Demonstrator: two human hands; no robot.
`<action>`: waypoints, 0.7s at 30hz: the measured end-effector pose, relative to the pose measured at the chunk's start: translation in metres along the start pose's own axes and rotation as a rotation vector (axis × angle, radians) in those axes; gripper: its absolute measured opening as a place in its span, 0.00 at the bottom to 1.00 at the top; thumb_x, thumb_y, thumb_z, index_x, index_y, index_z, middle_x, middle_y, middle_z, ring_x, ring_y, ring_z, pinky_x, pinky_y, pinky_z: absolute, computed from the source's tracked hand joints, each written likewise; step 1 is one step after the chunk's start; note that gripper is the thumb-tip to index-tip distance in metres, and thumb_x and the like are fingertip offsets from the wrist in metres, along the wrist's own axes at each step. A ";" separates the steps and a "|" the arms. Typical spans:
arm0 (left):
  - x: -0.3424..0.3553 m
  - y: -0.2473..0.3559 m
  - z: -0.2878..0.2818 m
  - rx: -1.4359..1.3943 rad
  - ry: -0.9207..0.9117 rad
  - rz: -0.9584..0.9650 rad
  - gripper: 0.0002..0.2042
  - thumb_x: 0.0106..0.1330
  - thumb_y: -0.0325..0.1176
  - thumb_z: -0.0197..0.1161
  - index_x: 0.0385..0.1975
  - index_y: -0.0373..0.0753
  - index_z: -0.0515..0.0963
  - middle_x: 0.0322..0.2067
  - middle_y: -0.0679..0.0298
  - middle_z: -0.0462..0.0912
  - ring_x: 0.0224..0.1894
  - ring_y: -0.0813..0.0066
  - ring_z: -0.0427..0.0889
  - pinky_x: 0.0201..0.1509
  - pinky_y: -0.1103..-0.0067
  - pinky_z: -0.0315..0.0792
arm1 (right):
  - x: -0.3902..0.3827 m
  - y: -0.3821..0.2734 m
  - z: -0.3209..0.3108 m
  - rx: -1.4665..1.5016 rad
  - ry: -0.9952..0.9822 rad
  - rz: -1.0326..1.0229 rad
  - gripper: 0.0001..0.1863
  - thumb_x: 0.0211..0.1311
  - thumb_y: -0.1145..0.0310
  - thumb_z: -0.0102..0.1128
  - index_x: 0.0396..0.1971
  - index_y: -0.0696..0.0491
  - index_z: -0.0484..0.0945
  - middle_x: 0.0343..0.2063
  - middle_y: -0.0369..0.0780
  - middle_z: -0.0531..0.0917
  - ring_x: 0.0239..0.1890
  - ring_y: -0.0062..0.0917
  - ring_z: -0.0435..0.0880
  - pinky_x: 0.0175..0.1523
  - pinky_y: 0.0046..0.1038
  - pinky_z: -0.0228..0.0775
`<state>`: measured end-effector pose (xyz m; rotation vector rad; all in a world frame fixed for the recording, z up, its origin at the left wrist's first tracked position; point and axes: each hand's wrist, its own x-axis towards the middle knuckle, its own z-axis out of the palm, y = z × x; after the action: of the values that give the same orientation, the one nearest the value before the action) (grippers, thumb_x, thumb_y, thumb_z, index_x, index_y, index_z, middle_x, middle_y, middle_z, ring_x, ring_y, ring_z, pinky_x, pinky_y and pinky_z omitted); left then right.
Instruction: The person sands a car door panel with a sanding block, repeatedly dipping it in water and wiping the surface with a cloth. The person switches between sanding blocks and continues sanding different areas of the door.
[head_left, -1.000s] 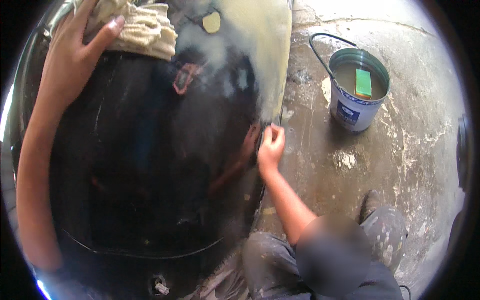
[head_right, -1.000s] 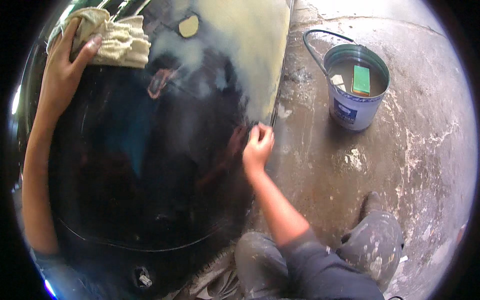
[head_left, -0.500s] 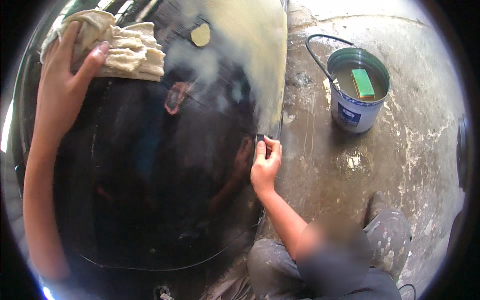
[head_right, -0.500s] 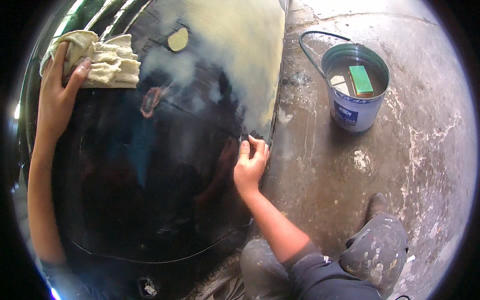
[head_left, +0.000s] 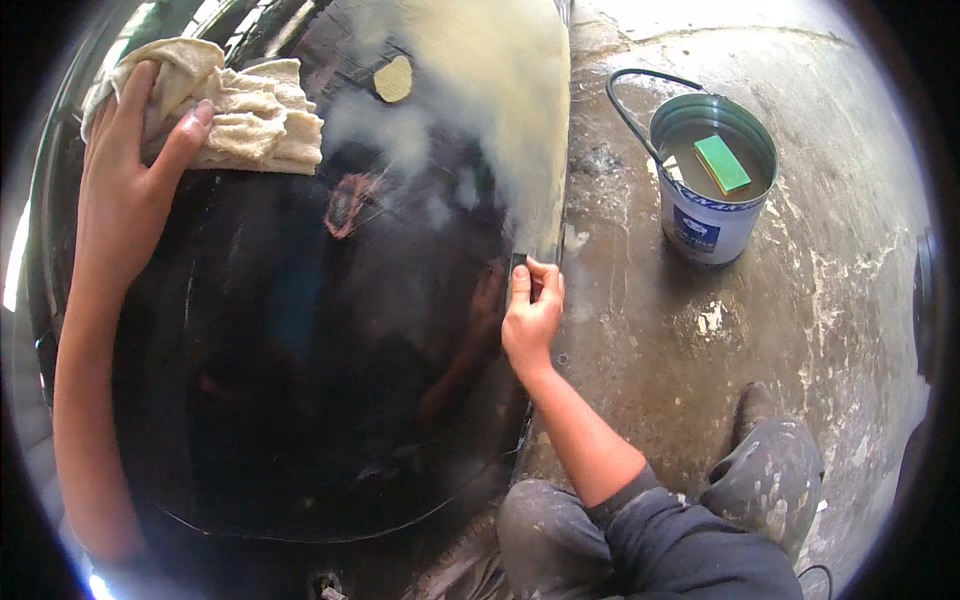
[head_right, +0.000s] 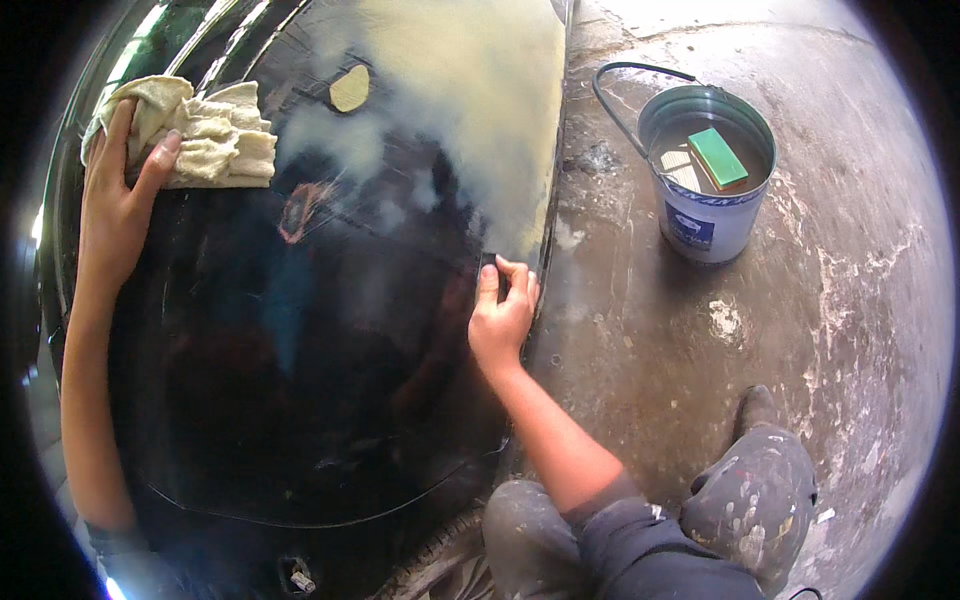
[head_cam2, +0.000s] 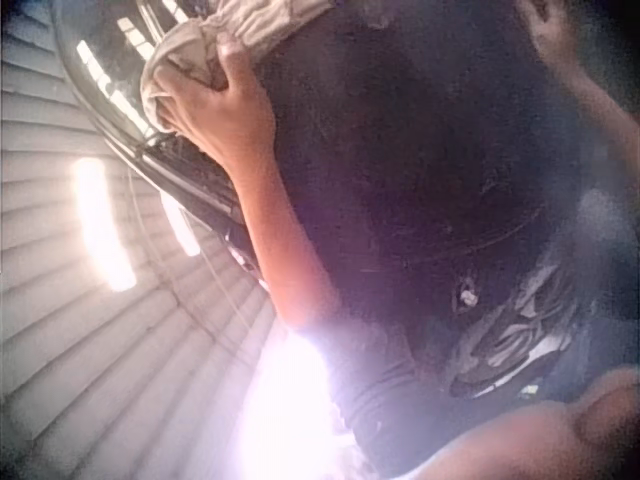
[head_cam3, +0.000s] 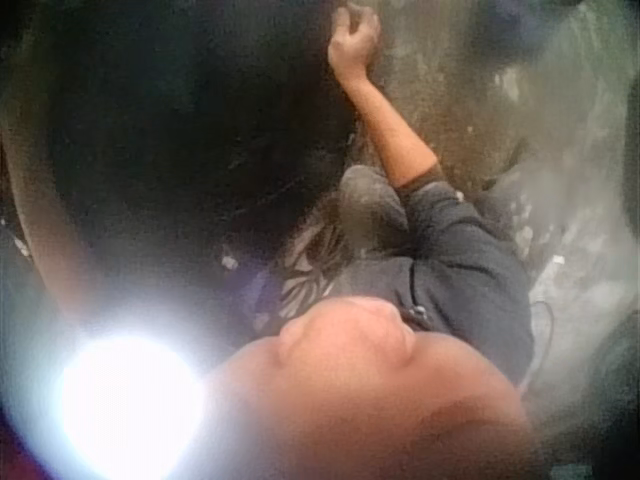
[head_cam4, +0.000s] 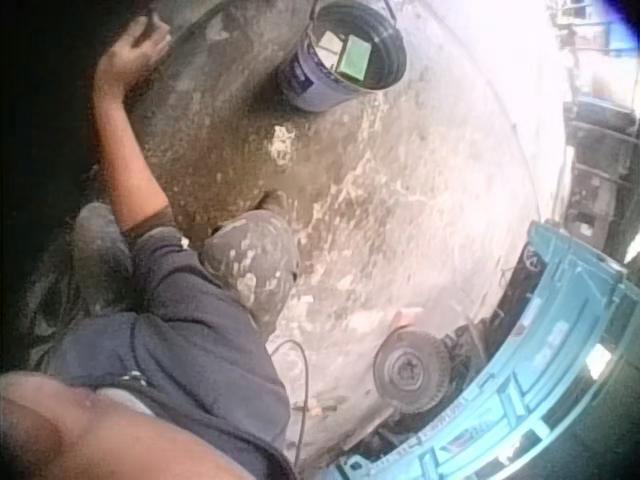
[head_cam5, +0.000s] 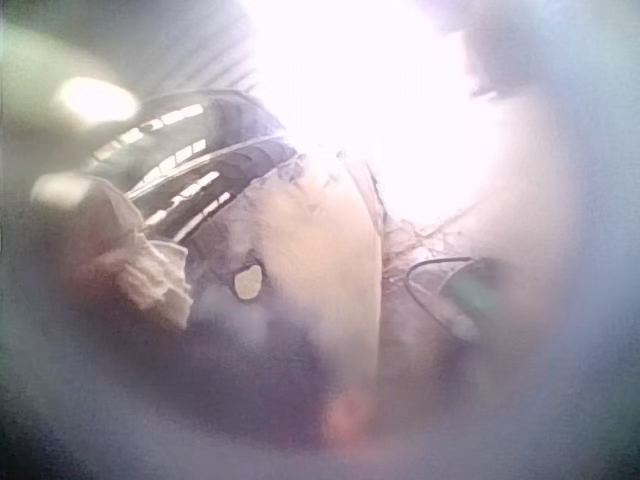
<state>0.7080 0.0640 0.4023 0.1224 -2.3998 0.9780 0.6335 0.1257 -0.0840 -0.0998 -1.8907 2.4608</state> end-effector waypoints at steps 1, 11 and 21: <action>0.001 0.000 -0.002 -0.007 0.001 0.002 0.37 0.71 0.53 0.67 0.69 0.27 0.72 0.63 0.39 0.78 0.69 0.45 0.76 0.75 0.65 0.64 | 0.004 -0.001 0.002 -0.004 -0.025 0.059 0.13 0.75 0.62 0.65 0.46 0.57 0.81 0.42 0.47 0.82 0.49 0.42 0.80 0.58 0.42 0.71; 0.004 -0.001 0.000 0.037 0.005 0.023 0.36 0.71 0.53 0.66 0.68 0.28 0.73 0.63 0.39 0.78 0.68 0.44 0.76 0.74 0.63 0.66 | 0.014 -0.004 0.006 0.015 -0.010 -0.072 0.12 0.75 0.63 0.65 0.47 0.57 0.82 0.42 0.48 0.84 0.51 0.43 0.81 0.60 0.42 0.71; 0.002 -0.002 0.000 0.042 0.047 0.066 0.38 0.70 0.55 0.67 0.69 0.29 0.73 0.63 0.40 0.78 0.68 0.45 0.76 0.74 0.63 0.66 | 0.032 -0.007 0.015 0.142 0.005 0.004 0.12 0.75 0.63 0.66 0.44 0.57 0.82 0.39 0.46 0.85 0.45 0.39 0.84 0.55 0.40 0.74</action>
<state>0.7066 0.0623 0.4049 0.0352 -2.3544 1.0505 0.6003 0.1149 -0.0745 -0.1053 -1.7085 2.5848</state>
